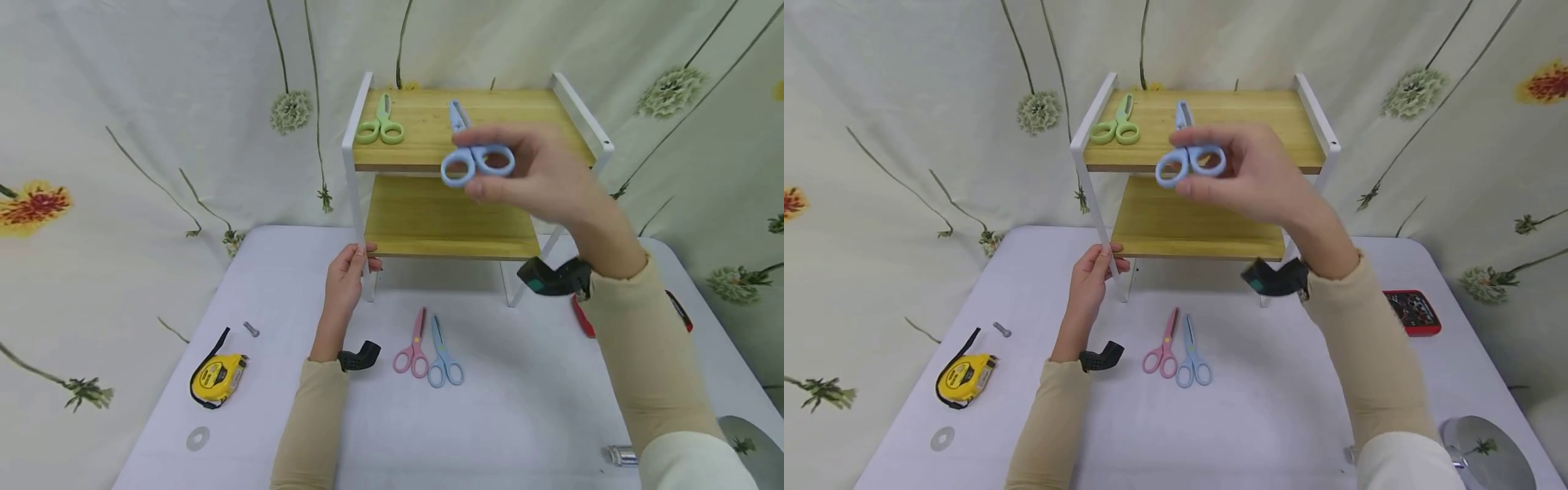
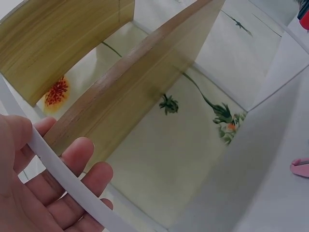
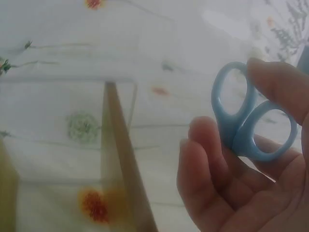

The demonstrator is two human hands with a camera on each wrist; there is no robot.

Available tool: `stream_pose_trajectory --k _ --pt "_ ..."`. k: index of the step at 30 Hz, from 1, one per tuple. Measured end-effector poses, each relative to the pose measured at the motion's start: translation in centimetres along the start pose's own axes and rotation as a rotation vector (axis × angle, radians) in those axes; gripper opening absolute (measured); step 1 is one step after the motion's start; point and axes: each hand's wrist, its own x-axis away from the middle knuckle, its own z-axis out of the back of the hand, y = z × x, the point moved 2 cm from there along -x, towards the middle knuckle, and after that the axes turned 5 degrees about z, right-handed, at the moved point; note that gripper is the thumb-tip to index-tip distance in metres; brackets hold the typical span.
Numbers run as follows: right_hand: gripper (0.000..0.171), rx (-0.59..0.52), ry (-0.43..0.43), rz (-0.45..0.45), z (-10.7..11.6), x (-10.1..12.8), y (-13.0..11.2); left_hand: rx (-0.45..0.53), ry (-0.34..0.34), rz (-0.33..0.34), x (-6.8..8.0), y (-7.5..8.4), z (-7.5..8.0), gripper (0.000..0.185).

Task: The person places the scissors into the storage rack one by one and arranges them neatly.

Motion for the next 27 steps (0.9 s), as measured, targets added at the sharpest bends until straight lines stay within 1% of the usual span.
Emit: stream_pose_trajectory --k 2,4,7,9,12,17,20,27 --pt "0.043 0.107 -0.001 -0.085 0.6 -2.4 0.4 -0.002 0.000 -0.003 -0.1 -0.1 0.1 0.031" --pt "0.046 0.198 -0.016 -0.149 0.9 -4.5 1.2 0.001 0.000 -0.003 -0.1 -0.1 0.1 0.032" --pt "0.050 0.325 -0.055 -0.232 1.0 -6.6 2.4 0.015 -0.004 0.005 -0.2 -0.2 0.0 0.032" --pt "0.051 0.366 -0.086 -0.260 1.0 -7.6 3.0 0.025 -0.005 0.014 -0.2 -0.3 -0.1 0.032" --pt "0.048 0.427 -0.136 -0.263 0.7 -8.6 4.1 0.040 -0.006 0.015 -0.1 -0.4 -0.3 0.032" --pt "0.040 0.520 -0.183 -0.205 0.2 -8.9 5.2 0.059 -0.013 0.008 -0.1 -0.5 -0.3 0.031" --pt "0.036 0.539 -0.165 -0.186 -0.1 -8.7 5.1 0.052 -0.012 0.005 -0.1 -0.6 -0.1 0.031" --pt "0.037 0.600 -0.144 -0.157 -0.5 -8.8 5.0 0.024 -0.010 -0.003 -0.1 -0.4 0.2 0.031"
